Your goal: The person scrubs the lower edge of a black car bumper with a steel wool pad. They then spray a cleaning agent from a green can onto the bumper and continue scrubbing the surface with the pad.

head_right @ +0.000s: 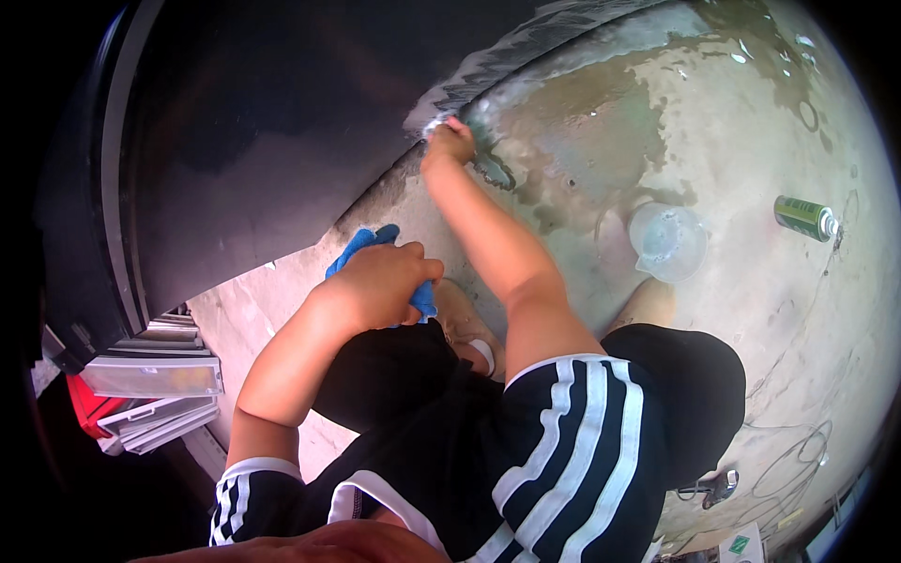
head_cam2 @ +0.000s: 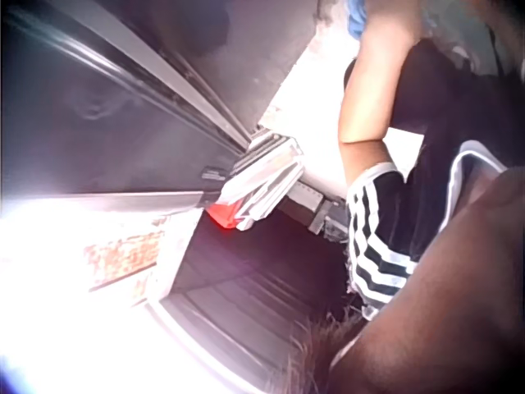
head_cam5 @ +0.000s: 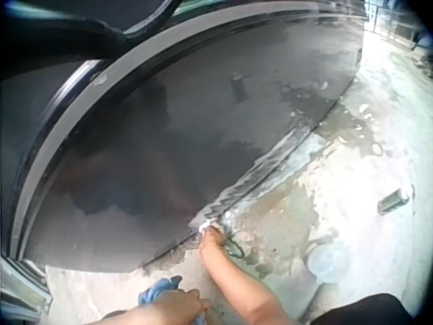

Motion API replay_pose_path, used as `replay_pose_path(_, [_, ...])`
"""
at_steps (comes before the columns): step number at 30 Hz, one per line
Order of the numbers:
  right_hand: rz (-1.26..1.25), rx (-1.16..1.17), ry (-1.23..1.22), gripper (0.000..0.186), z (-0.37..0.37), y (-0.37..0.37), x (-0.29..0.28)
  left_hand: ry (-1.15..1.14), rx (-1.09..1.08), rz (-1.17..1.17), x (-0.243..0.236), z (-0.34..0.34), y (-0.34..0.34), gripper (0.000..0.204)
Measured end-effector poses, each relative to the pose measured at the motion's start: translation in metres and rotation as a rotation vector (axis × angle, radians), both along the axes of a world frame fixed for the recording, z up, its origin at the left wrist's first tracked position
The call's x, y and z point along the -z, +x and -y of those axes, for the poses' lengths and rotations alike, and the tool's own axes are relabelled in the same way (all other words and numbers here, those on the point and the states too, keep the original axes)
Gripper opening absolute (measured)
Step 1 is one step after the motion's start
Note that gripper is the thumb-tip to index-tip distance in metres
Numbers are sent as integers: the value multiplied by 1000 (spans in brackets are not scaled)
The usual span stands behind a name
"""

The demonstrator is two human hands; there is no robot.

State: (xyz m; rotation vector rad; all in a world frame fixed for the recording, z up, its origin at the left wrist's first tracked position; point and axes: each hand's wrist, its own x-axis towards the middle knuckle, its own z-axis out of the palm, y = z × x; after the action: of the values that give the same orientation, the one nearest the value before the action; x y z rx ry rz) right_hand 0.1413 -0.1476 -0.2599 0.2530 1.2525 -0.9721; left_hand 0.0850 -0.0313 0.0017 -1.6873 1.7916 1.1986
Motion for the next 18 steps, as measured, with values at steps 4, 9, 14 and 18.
replay_pose_path(4, [148, -93, -87, 26, -41, 16, -55, 18, -43, 21, -8, 2, 2, 36])
replay_pose_path(9, [54, -31, 47, 26, -7, 3, 1, 16, -8, 6, -1, 6, -1, 37])
replay_pose_path(14, [146, -100, -44, 26, -36, 17, -44, 37, -29, 31, -6, 4, -2, 37])
replay_pose_path(18, [-145, -39, -180, 28, 24, -10, 21, 9, -17, 15, -3, 6, -3, 37])
